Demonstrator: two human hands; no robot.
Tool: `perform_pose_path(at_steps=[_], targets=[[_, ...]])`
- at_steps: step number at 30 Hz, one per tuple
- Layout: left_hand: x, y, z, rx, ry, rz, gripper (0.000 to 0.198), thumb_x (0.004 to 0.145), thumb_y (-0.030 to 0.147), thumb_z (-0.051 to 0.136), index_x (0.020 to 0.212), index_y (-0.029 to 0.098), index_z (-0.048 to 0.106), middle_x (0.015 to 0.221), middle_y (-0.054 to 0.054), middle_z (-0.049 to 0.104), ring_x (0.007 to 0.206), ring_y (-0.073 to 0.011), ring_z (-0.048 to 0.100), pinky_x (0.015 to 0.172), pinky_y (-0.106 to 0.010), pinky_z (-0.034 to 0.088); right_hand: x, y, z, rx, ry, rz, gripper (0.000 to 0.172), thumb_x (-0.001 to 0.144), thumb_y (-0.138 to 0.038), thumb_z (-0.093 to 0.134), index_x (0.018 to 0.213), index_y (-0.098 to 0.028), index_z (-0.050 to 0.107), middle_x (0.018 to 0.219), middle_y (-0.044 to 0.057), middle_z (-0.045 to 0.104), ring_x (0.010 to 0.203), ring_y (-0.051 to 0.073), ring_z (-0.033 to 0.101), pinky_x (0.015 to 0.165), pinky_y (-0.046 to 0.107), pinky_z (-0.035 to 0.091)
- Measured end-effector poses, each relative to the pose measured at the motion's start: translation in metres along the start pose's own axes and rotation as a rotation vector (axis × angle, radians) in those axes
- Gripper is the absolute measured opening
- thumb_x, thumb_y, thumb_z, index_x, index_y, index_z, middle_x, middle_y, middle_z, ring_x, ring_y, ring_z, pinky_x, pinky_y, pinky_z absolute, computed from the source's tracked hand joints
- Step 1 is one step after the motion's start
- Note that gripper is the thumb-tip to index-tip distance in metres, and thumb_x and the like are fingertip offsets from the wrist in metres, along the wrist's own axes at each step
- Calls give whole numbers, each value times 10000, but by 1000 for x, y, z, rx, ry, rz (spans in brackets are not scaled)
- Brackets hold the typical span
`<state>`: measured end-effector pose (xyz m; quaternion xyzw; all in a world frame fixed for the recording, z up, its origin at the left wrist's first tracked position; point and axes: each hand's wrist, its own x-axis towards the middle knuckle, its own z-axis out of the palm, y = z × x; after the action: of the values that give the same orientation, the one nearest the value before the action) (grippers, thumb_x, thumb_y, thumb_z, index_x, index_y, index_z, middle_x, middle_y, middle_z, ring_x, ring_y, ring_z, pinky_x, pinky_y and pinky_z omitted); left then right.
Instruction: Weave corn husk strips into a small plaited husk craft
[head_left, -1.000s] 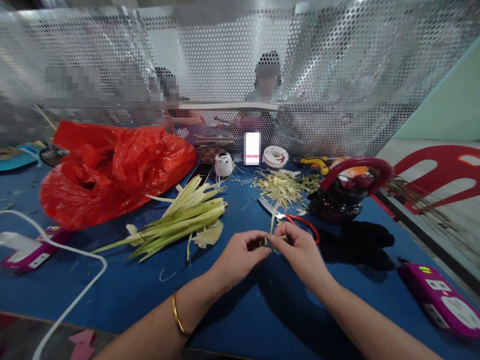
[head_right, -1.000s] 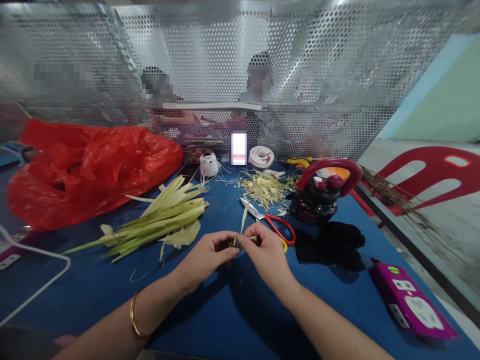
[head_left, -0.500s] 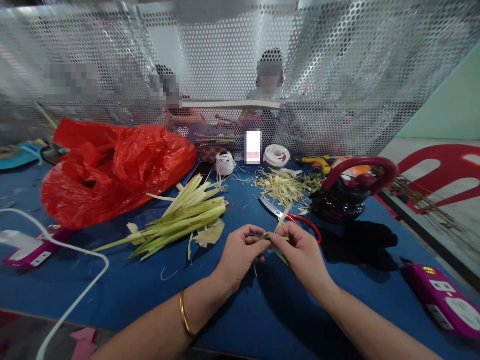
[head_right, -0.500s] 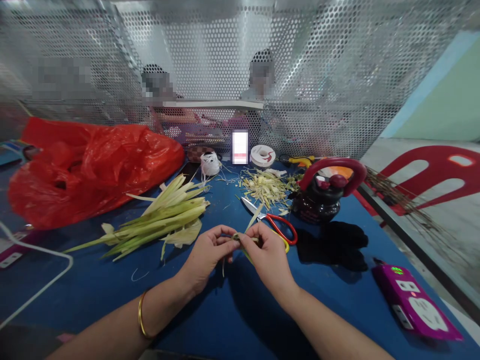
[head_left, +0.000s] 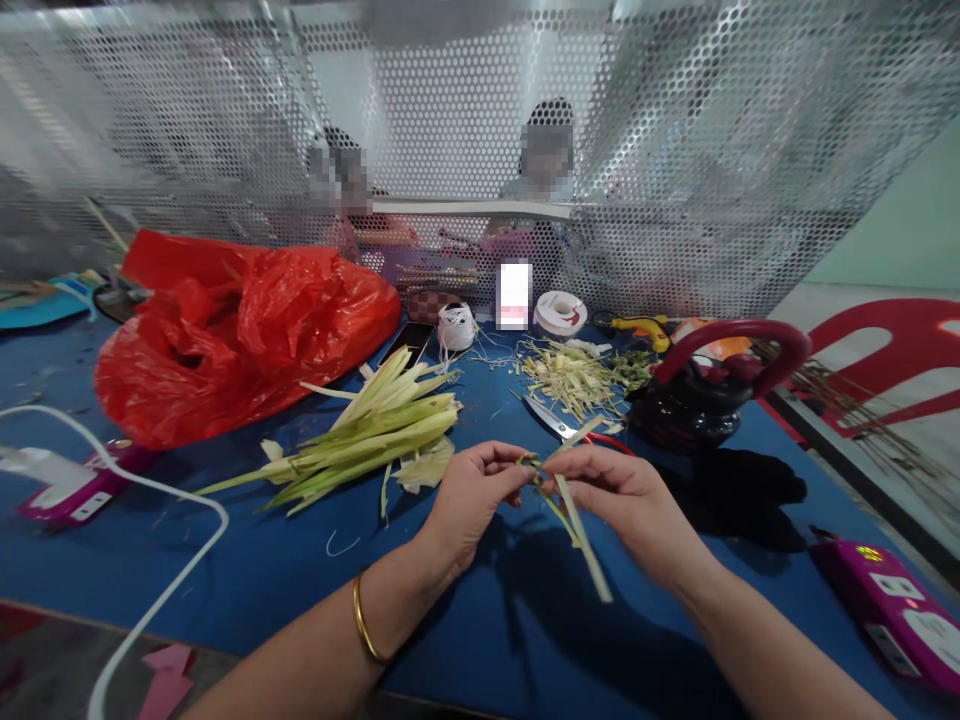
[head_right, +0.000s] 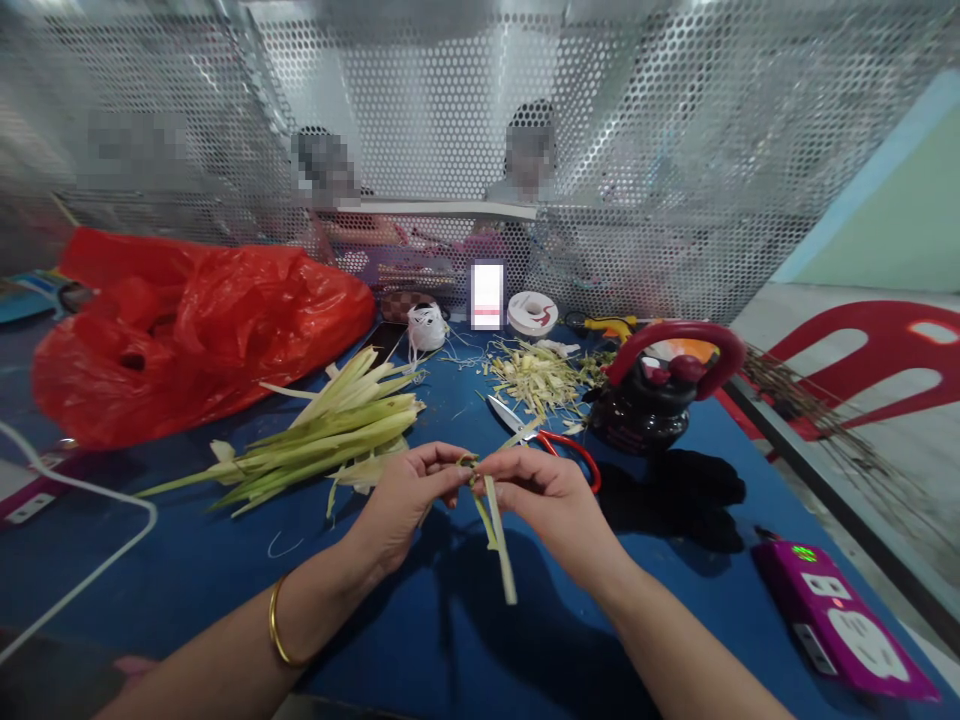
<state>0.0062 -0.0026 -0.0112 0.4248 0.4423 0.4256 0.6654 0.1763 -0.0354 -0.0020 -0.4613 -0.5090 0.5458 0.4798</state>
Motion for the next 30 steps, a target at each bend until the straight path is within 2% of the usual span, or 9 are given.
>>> perform_pose_path(at_steps=[3,5,7,9,11,15,21,26,30], targets=[[-2,0,2,2,3,16,229,602,236,782,780,119,697,640,-11,664,536,-82,513,509,-195,421,-2,1,3,-199,78,-217,44,747,-243,748,718,-219,726,688,13,650,642,155,569,608,288,467],[-2,0,3,13,0,19,229,598,236,785,778,121,700,632,-7,656,548,-89,520,506,-196,426,-4,1,5,-296,107,-354,73,792,-227,702,722,-225,721,734,28,641,736,183,577,680,311,471],[-2,1,3,32,0,21,234,604,240,784,789,120,708,627,-6,654,547,-89,520,507,-196,431,-5,0,6,-303,122,-409,126,838,-224,648,725,-228,705,802,44,644,833,203,583,744,326,467],[-2,2,3,49,6,24,234,607,239,780,797,119,714,629,-9,660,551,-92,526,508,-196,434,-5,0,7,-245,111,-385,172,862,-237,616,698,-221,667,833,47,632,848,203,577,736,318,461],[-2,2,3,65,16,35,225,612,229,771,801,119,718,643,-16,671,563,-93,533,511,-192,435,-5,0,7,-189,95,-339,219,873,-264,606,660,-213,614,792,35,596,778,187,553,680,303,442],[-1,2,2,105,43,60,210,633,218,754,819,125,723,659,-19,680,571,-91,539,524,-186,437,-5,-2,7,-220,120,-331,275,882,-300,599,628,-209,551,716,17,538,712,176,490,648,302,390],[0,1,1,175,69,104,184,654,207,741,819,129,716,646,-9,667,553,-94,541,516,-190,435,-5,-3,6,-330,148,-321,277,902,-326,562,664,-205,637,675,9,514,681,169,485,634,291,384],[-1,2,1,184,95,153,161,650,199,744,788,148,680,613,14,654,523,-92,544,498,-188,423,-2,-1,3,-376,-8,-150,288,863,-344,582,633,-195,669,649,12,560,629,156,485,601,285,376],[-2,3,2,172,72,133,143,637,195,744,742,150,657,584,17,646,487,-88,525,473,-189,420,-2,-3,3,-352,-92,-112,280,834,-340,607,604,-204,693,623,9,548,637,165,502,617,298,385]])
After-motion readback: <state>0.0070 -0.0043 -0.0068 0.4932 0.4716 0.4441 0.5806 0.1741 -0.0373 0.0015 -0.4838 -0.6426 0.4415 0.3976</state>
